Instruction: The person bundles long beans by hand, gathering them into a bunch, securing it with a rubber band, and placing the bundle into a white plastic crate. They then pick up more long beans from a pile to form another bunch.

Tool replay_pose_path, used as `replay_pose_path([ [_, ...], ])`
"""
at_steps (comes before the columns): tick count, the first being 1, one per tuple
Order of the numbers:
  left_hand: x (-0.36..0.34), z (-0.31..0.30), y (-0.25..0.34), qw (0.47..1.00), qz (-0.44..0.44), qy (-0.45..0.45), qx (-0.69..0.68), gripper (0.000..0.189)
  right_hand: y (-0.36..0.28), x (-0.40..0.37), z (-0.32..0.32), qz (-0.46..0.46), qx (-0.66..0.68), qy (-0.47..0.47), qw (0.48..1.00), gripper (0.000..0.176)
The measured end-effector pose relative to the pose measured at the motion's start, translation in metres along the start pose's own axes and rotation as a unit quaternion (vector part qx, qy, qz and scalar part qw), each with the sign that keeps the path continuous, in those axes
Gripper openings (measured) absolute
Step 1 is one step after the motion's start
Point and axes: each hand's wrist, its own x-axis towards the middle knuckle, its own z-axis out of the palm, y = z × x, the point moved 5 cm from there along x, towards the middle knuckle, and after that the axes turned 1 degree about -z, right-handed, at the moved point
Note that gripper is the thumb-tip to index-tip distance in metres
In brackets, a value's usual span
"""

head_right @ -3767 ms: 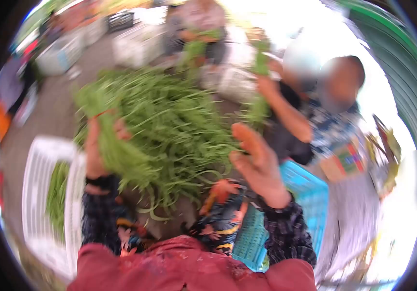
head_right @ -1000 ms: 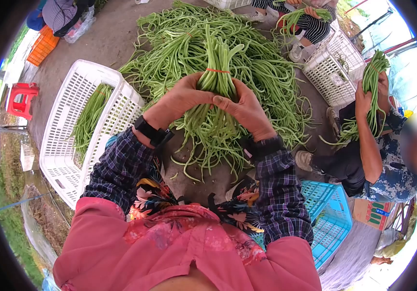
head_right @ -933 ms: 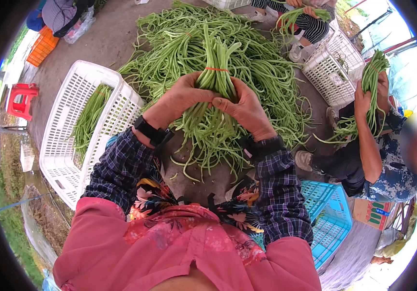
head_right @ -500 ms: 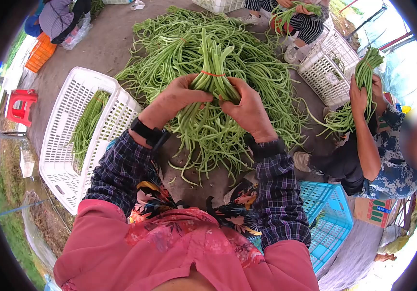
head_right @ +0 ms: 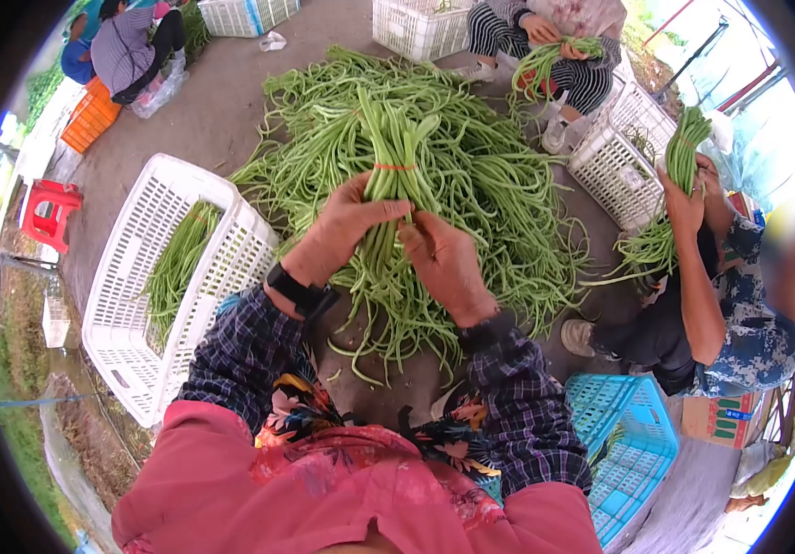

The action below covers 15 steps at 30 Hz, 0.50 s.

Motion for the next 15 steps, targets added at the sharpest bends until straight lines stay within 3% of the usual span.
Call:
replay_pose_path([
  [2,0.002,0.002,-0.003,1.0,0.025,-0.009,0.013,0.034,-0.003,0.003,0.005,-0.024,0.009,-0.002,1.0,0.028],
  [4,-0.001,0.007,0.002,0.998,0.022,-0.019,-0.051,0.033,-0.004,0.005,0.005,0.049,0.073,0.017,0.996,0.027],
  [6,0.003,0.004,-0.002,0.998,0.04,0.006,-0.037,0.032,-0.011,0.01,0.002,0.024,0.017,0.011,1.0,0.023],
  [9,0.005,-0.002,-0.002,0.992,0.083,0.067,-0.071,0.027,-0.024,0.012,0.006,-0.046,-0.176,0.03,0.983,0.017],
  [15,0.003,-0.007,0.001,0.985,0.092,0.111,-0.092,0.022,-0.02,0.0,0.017,-0.08,-0.24,0.015,0.967,0.017],
])
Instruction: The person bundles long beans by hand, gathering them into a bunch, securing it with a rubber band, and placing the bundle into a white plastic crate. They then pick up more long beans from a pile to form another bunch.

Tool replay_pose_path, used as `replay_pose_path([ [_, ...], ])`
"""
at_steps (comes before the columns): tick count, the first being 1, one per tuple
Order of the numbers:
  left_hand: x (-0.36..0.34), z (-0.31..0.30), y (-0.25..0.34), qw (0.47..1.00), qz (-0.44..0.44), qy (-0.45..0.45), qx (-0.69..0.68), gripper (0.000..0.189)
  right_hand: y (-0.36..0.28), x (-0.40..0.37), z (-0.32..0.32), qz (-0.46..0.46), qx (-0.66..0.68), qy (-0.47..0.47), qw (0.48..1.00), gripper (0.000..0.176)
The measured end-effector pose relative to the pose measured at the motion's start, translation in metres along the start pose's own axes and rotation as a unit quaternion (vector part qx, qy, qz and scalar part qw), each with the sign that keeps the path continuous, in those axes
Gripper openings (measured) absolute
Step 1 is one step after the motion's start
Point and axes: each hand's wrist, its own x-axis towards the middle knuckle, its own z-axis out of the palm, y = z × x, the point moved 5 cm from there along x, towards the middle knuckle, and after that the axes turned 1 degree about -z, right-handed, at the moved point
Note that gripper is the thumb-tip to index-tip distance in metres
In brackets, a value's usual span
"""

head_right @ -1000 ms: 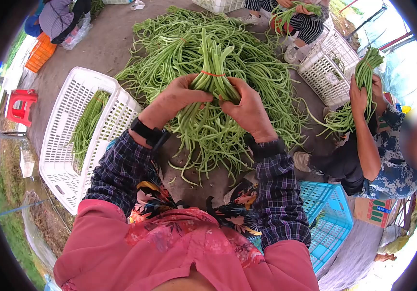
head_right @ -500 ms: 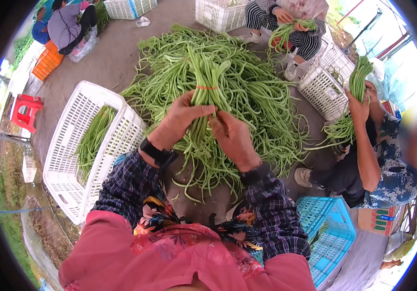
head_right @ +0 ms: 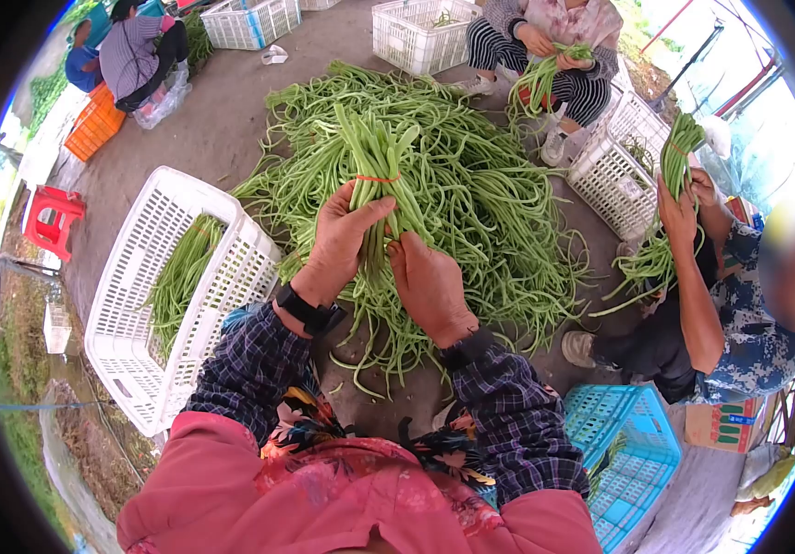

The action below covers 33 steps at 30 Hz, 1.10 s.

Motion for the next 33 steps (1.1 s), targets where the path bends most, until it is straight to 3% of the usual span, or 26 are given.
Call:
replay_pose_path([
  [5,0.002,0.001,0.003,0.999,0.001,0.032,0.009,0.023,0.011,-0.019,0.012,0.022,0.008,-0.006,1.0,0.018],
  [9,0.011,-0.012,0.027,0.996,0.007,0.091,0.004,0.023,0.026,-0.052,0.036,0.032,-0.036,-0.093,0.994,0.016],
  [11,0.02,-0.022,0.044,0.997,0.054,0.057,-0.021,0.023,0.042,-0.067,0.042,0.165,0.197,-0.135,0.957,0.016],
  [12,0.018,-0.023,0.05,0.997,0.057,0.055,-0.019,0.021,0.056,-0.072,0.044,0.236,0.34,-0.135,0.9,0.019],
  [14,0.013,-0.025,0.055,0.996,0.053,0.069,-0.016,0.019,0.063,-0.059,0.021,0.166,0.438,-0.069,0.881,0.02],
  [16,0.014,-0.031,0.054,0.996,0.06,0.066,0.004,0.015,0.067,-0.054,-0.004,0.233,0.446,-0.061,0.862,0.024],
  [19,0.012,-0.033,0.056,0.996,0.069,0.047,0.004,0.017,0.063,-0.047,-0.024,0.223,0.474,-0.05,0.85,0.027],
  [21,0.009,-0.032,0.057,0.997,0.067,0.042,0.006,0.018,0.063,-0.045,-0.029,0.217,0.444,-0.041,0.869,0.026],
  [23,0.001,-0.023,0.059,0.999,0.029,0.006,-0.044,0.024,0.068,-0.038,-0.035,0.175,0.428,0.029,0.886,0.025],
  [24,0.002,-0.024,0.056,0.997,-0.009,-0.033,-0.071,0.027,0.063,-0.035,-0.039,0.189,0.484,0.054,0.853,0.021],
  [25,0.001,-0.027,0.055,0.997,-0.003,-0.027,-0.07,0.027,0.063,-0.032,-0.038,0.186,0.487,0.046,0.852,0.021],
  [27,0.001,-0.02,0.045,0.985,-0.076,-0.076,-0.134,0.032,0.061,-0.026,-0.042,0.16,0.615,0.06,0.77,0.018],
  [28,0.001,-0.017,0.043,0.982,-0.082,-0.1,-0.137,0.033,0.056,-0.024,-0.044,0.153,0.627,0.058,0.762,0.014],
  [33,0.004,-0.007,0.029,0.989,-0.036,-0.131,-0.065,0.036,0.045,-0.013,-0.038,0.144,0.575,0.06,0.803,0.013],
])
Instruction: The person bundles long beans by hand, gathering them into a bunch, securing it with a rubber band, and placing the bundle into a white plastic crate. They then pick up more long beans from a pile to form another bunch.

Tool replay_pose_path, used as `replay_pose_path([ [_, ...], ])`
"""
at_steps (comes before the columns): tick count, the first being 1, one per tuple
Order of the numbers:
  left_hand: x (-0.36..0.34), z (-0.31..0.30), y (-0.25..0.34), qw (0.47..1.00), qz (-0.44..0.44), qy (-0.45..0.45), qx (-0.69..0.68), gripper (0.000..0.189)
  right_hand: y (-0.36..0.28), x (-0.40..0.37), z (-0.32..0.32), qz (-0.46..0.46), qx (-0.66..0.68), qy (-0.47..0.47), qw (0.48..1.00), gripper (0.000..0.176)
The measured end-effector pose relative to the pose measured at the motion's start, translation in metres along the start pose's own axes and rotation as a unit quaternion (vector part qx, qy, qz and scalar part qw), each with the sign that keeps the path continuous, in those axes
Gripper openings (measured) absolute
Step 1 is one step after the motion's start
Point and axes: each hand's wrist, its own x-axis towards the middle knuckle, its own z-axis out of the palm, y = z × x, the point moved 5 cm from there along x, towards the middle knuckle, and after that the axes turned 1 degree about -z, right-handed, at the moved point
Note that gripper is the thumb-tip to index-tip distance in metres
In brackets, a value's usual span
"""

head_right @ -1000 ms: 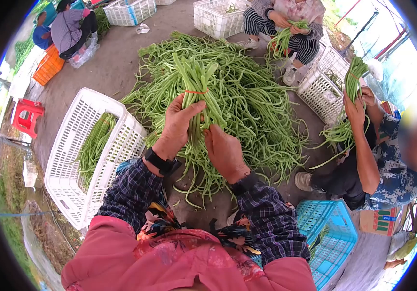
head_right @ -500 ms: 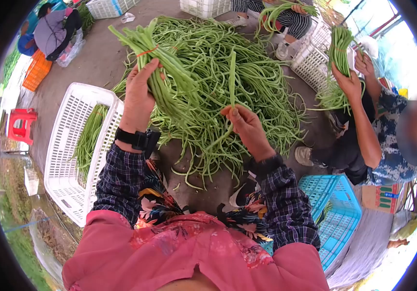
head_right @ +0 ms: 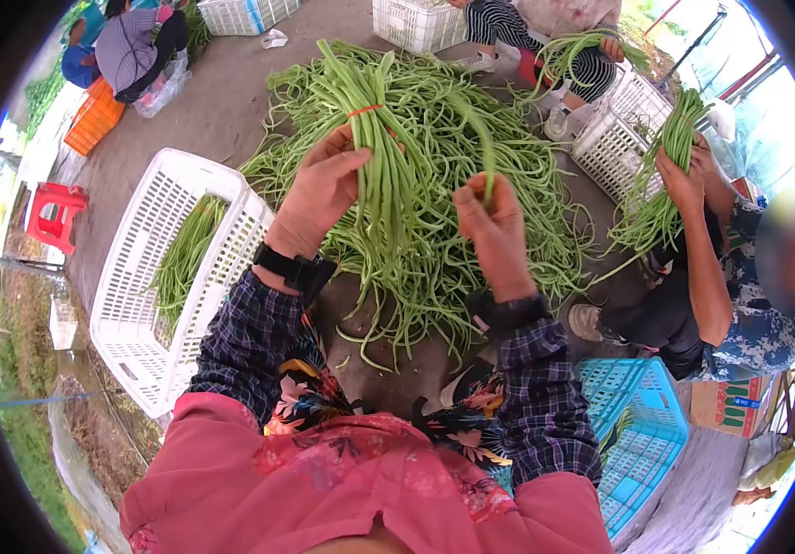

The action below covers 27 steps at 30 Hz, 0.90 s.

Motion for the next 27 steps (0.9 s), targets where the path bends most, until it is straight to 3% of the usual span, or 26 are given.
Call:
replay_pose_path([
  [2,0.004,0.004,-0.009,1.0,0.017,-0.004,0.016,0.042,-0.001,0.0,0.021,-0.044,-0.216,0.038,0.975,0.026],
  [3,0.001,0.011,-0.009,0.999,0.005,0.005,0.039,0.045,0.004,0.0,0.029,-0.043,-0.216,0.041,0.975,0.026],
  [5,0.001,0.021,-0.018,0.997,0.015,-0.015,0.072,0.044,0.012,0.001,0.036,-0.007,-0.385,0.032,0.922,0.036],
  [8,0.002,0.02,-0.017,0.992,0.013,-0.041,0.119,0.043,0.011,0.008,0.038,-0.051,-0.367,0.017,0.929,0.039],
  [10,0.004,0.016,-0.015,0.997,-0.026,-0.051,0.054,0.043,0.007,0.011,0.033,-0.04,-0.365,0.003,0.93,0.034],
  [13,0.002,0.013,-0.012,0.997,-0.033,-0.056,0.042,0.042,-0.004,0.008,0.041,0.077,-0.141,-0.066,0.985,0.026],
  [20,-0.011,0.019,-0.012,0.994,-0.057,-0.095,0.019,0.037,0.007,0.0,0.023,0.098,-0.179,-0.053,0.978,0.029],
  [23,-0.01,0.013,-0.013,0.994,-0.05,-0.101,0.0,0.036,0.0,0.002,0.02,0.057,-0.209,-0.031,0.976,0.025],
  [25,-0.012,0.015,-0.01,0.995,-0.05,-0.089,-0.006,0.035,-0.014,0.006,0.004,0.054,-0.426,-0.033,0.903,0.018],
  [26,-0.013,0.015,-0.009,0.996,-0.053,-0.077,-0.013,0.035,-0.018,0.008,-0.001,0.052,-0.427,-0.037,0.902,0.018],
  [27,-0.012,0.015,-0.01,0.994,-0.061,-0.091,-0.014,0.037,-0.022,0.008,-0.011,0.044,-0.263,0.01,0.964,0.014],
])
